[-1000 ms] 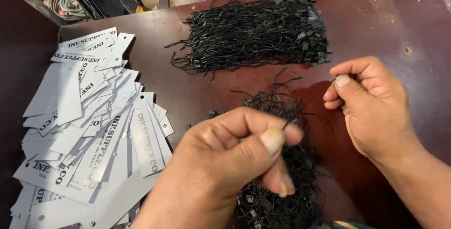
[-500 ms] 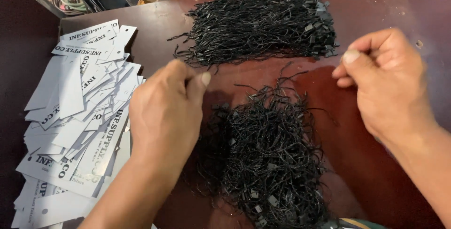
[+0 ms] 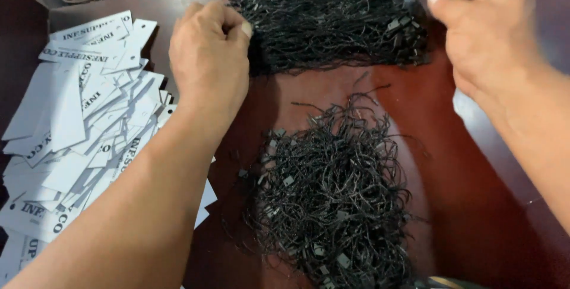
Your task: Untangling and sorting black string tag fasteners from a tangled pile into a neat stack on a table.
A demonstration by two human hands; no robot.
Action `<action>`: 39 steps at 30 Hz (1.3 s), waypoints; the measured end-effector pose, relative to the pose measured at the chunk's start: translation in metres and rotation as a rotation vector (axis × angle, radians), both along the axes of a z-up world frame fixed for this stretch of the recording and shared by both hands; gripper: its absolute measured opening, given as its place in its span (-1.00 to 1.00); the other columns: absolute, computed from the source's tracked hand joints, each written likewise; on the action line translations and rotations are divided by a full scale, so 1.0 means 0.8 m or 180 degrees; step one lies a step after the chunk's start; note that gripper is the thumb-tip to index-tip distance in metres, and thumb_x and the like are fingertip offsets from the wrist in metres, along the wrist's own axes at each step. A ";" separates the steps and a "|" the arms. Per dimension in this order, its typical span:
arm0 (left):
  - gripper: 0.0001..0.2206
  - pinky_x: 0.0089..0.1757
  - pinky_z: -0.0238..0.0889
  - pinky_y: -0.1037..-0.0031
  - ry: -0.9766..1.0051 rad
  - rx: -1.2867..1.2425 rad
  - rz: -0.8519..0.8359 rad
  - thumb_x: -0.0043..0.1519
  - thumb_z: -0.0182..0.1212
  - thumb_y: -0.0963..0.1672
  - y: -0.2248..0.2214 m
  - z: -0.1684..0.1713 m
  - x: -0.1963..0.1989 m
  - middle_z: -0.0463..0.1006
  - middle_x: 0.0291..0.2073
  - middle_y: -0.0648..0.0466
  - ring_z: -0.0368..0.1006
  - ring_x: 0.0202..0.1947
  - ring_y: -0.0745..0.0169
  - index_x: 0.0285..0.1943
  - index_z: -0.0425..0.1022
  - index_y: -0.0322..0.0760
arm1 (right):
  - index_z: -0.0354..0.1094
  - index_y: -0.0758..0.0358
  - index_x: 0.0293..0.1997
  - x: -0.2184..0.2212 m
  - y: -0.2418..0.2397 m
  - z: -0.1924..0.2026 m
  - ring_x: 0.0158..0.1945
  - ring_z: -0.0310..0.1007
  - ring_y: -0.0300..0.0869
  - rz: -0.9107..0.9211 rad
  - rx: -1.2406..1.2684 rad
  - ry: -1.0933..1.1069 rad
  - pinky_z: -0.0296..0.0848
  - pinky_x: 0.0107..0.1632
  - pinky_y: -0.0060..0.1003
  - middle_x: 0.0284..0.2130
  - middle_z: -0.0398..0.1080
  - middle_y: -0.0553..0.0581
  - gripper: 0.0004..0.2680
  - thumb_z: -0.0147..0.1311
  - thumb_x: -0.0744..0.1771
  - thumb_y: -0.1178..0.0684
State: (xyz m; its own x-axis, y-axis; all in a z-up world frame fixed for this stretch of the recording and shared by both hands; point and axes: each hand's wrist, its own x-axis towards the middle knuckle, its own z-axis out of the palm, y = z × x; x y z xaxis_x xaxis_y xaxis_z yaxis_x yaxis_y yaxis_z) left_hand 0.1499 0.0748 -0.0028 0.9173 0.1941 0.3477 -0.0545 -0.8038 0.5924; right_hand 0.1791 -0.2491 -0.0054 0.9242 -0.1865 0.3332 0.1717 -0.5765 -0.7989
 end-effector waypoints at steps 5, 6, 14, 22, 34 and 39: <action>-0.90 -0.14 0.18 0.22 -0.0032 -0.0128 -0.0079 0.22 0.15 -0.14 0.000 -0.010 -0.015 0.47 -0.24 0.14 0.33 -0.11 0.03 -0.35 0.54 -0.04 | 0.52 0.06 -0.08 -0.013 -0.003 -0.006 -0.13 0.43 -0.41 -0.0081 -0.0322 0.0042 0.42 -0.02 -0.46 -0.18 0.53 -0.14 -0.94 0.20 0.40 0.15; -0.91 -0.14 0.18 0.23 -0.0151 -0.0140 -0.0141 0.24 0.19 -0.15 0.000 -0.011 -0.017 0.45 -0.24 0.12 0.32 -0.12 0.03 -0.35 0.51 -0.07 | 0.50 0.09 -0.07 -0.011 -0.005 -0.008 -0.09 0.45 -0.40 0.0028 -0.0205 -0.0062 0.42 0.01 -0.47 -0.14 0.54 -0.10 -0.93 0.18 0.40 0.16; -0.92 -0.08 0.19 0.27 -0.0277 -0.0379 -0.0420 0.26 0.22 -0.16 0.005 -0.007 -0.027 0.47 -0.19 0.13 0.33 -0.07 0.08 -0.31 0.45 -0.11 | 0.39 0.11 -0.06 -0.022 0.002 0.001 -0.02 0.42 -0.38 0.0273 0.0191 0.0015 0.40 0.10 -0.50 -0.06 0.50 -0.04 -0.93 0.09 0.43 0.21; -0.92 0.02 0.21 0.32 -0.0081 -0.0569 -0.0244 0.19 0.23 -0.14 0.003 -0.010 -0.025 0.54 -0.15 0.20 0.34 0.02 0.15 -0.38 0.53 -0.07 | 0.44 0.12 -0.10 -0.028 0.010 0.010 -0.01 0.46 -0.34 0.0035 0.0120 0.0226 0.46 0.07 -0.47 -0.10 0.51 -0.03 -0.93 0.12 0.40 0.21; -0.90 -0.01 0.18 0.30 0.0161 -0.0416 0.0028 0.21 0.21 -0.10 0.003 -0.009 -0.018 0.50 -0.21 0.20 0.33 -0.03 0.12 -0.37 0.58 -0.03 | 0.46 0.08 -0.14 -0.020 0.013 0.015 -0.04 0.47 -0.38 -0.0056 0.0009 0.0290 0.46 0.07 -0.48 -0.13 0.53 -0.09 -0.94 0.15 0.38 0.18; -0.87 -0.04 0.21 0.26 0.0549 -0.0630 0.0225 0.25 0.19 -0.08 0.003 0.012 -0.011 0.56 -0.18 0.16 0.39 -0.08 0.13 -0.35 0.57 -0.04 | 0.49 -0.01 -0.20 -0.003 0.012 0.009 -0.16 0.40 -0.47 -0.0228 0.0298 0.0503 0.42 -0.01 -0.53 -0.26 0.51 -0.21 -0.95 0.20 0.37 0.12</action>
State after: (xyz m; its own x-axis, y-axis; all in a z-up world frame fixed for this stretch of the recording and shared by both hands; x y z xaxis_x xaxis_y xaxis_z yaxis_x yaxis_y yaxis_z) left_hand 0.1413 0.0769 0.0069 0.9414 0.3085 0.1363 0.1131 -0.6695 0.7341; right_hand 0.1767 -0.2396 0.0021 0.9469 -0.2770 0.1631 0.0011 -0.5047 -0.8633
